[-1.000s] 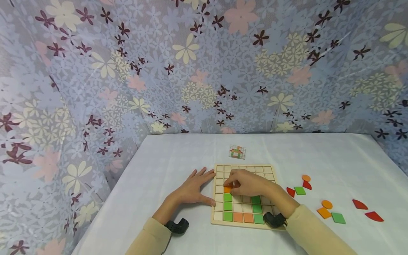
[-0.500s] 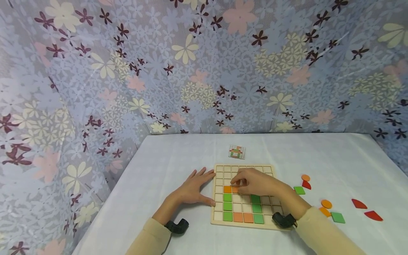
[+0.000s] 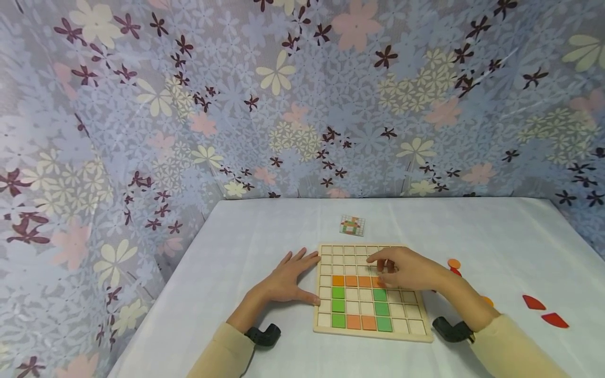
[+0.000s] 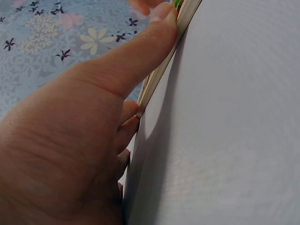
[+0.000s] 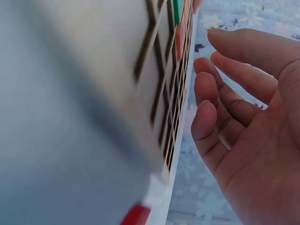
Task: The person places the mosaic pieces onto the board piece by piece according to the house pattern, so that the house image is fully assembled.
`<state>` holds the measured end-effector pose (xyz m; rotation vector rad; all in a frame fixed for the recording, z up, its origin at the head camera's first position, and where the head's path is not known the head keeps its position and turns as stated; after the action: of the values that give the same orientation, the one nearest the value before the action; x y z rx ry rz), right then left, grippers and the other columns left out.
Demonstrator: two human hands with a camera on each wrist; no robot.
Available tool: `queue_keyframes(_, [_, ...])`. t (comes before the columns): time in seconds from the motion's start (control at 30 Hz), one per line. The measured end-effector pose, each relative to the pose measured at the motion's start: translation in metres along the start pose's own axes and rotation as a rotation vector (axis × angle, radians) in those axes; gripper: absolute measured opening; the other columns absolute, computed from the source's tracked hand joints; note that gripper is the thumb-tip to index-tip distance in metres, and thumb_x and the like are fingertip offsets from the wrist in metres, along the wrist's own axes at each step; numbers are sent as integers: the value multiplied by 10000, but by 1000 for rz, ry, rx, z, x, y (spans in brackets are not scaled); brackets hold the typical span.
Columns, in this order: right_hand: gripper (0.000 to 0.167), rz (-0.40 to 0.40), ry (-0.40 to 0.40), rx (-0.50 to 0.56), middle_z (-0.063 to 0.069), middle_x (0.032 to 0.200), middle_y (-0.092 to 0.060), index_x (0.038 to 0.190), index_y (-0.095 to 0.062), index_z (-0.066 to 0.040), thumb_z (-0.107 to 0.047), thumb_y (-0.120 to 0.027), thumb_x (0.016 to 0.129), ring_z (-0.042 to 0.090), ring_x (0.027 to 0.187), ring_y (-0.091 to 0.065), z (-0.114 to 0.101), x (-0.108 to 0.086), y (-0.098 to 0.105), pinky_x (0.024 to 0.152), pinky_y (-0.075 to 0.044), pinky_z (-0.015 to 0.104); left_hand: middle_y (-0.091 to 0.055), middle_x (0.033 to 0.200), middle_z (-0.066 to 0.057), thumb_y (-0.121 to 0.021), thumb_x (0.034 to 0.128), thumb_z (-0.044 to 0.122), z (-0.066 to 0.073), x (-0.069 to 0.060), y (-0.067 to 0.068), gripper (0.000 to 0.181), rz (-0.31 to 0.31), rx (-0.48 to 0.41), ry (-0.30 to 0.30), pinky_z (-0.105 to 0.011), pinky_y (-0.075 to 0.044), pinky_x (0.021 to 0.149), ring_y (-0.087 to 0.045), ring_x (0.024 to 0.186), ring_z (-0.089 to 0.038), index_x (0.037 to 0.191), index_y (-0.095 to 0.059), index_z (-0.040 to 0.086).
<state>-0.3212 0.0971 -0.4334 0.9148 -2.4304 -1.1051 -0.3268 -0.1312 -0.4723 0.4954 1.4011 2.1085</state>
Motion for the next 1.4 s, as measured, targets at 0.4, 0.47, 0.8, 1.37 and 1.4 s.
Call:
queue_keyframes(0.4, [335,73,-56,-29,-25,965,-598,1215,-636,-105,-140,-693,887,128,780,-524,24,-28,19,645,-468,265,-209,1570,83,-694,689,717,0,1,0,1062,5,0,0,-463,-3,1157,-65,1455,-213,1529,-288,211])
queue_keyframes(0.47, [341,74,-67,-18,-18,966,-599,1214,-633,-102,-150,-701,884,131,775,-523,28,-32,21,605,-474,264,-212,1571,77,-694,689,717,1,1,0,1064,7,1,-1,-464,-5,1157,-66,1455,-214,1529,-288,207])
queue_keyframes(0.8, [327,70,-121,33,0,1064,-630,1187,-635,-122,-112,-708,868,155,822,-537,46,-50,28,542,-493,276,-215,1570,72,-690,683,726,1,-2,1,1072,2,4,5,-462,-9,1157,-68,1455,-213,1529,-289,205])
queue_keyframes(1.37, [315,-39,-67,117,35,1039,-599,1107,-682,-151,-31,-709,818,186,788,-515,68,-77,38,600,-449,277,-210,1571,75,-696,689,714,1,-1,1,1066,1,19,10,-464,-14,1158,-70,1455,-215,1530,-286,204])
queue_keyframes(1.4, [345,-53,-49,116,39,1040,-589,1115,-687,-160,-8,-703,806,195,791,-503,67,-78,37,597,-435,281,-209,1571,76,-695,689,715,1,-1,1,1065,1,18,11,-463,-14,1158,-69,1455,-214,1530,-286,203])
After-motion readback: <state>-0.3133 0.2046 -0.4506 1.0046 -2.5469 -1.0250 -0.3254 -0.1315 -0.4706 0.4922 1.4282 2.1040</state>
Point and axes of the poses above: each hand's wrist, its own x-axis towards the middle knuckle, its own y-axis out of the back of the hand, z = x × y, the point moved 9 cm from there along x, towards the middle knuckle
